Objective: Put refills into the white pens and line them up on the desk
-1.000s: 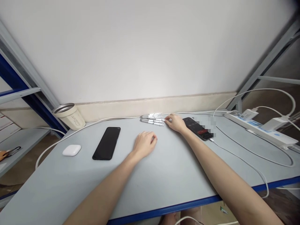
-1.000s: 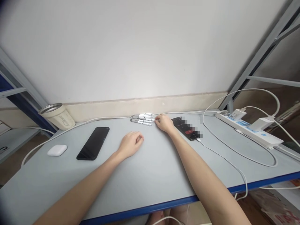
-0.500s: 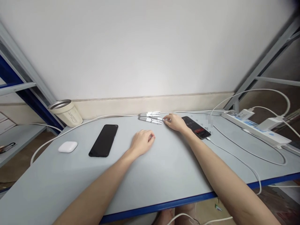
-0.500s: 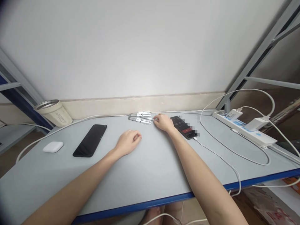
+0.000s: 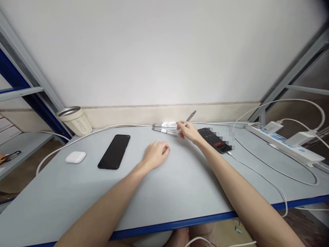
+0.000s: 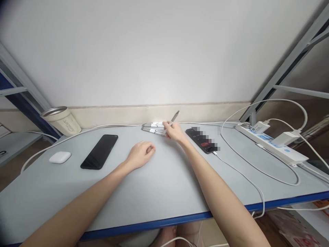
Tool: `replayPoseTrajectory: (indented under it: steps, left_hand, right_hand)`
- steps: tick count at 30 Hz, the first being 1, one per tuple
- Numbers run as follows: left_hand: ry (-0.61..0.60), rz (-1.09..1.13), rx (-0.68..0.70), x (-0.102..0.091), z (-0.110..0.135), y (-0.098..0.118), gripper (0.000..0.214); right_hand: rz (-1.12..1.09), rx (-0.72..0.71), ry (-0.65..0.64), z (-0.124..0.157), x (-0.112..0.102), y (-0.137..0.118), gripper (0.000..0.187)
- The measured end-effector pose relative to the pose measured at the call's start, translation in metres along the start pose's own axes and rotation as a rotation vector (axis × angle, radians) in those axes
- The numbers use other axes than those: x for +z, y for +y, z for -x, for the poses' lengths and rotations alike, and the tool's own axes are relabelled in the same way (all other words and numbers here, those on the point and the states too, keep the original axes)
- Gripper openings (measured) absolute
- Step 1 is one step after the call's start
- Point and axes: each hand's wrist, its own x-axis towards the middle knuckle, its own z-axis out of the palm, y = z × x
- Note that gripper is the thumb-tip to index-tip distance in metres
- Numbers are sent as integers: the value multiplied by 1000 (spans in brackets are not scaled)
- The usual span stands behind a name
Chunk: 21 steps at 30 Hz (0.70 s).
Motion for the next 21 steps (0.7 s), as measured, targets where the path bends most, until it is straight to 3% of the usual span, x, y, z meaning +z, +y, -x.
replayPoseTrajectory:
  steps: [4, 9, 21]
  left_hand:
    - [-6, -21, -14, 0, -1, 1, 17]
    - [-1, -37, -17, 3, -2, 0, 16]
    - [9, -11, -31, 3, -3, 0, 15]
  right_hand:
    - [-31, -104, -104, 11, 23, -19, 41]
    - [170, -255, -76, 12, 44, -17, 37]
    - [228, -319, -12, 11, 45, -15, 39]
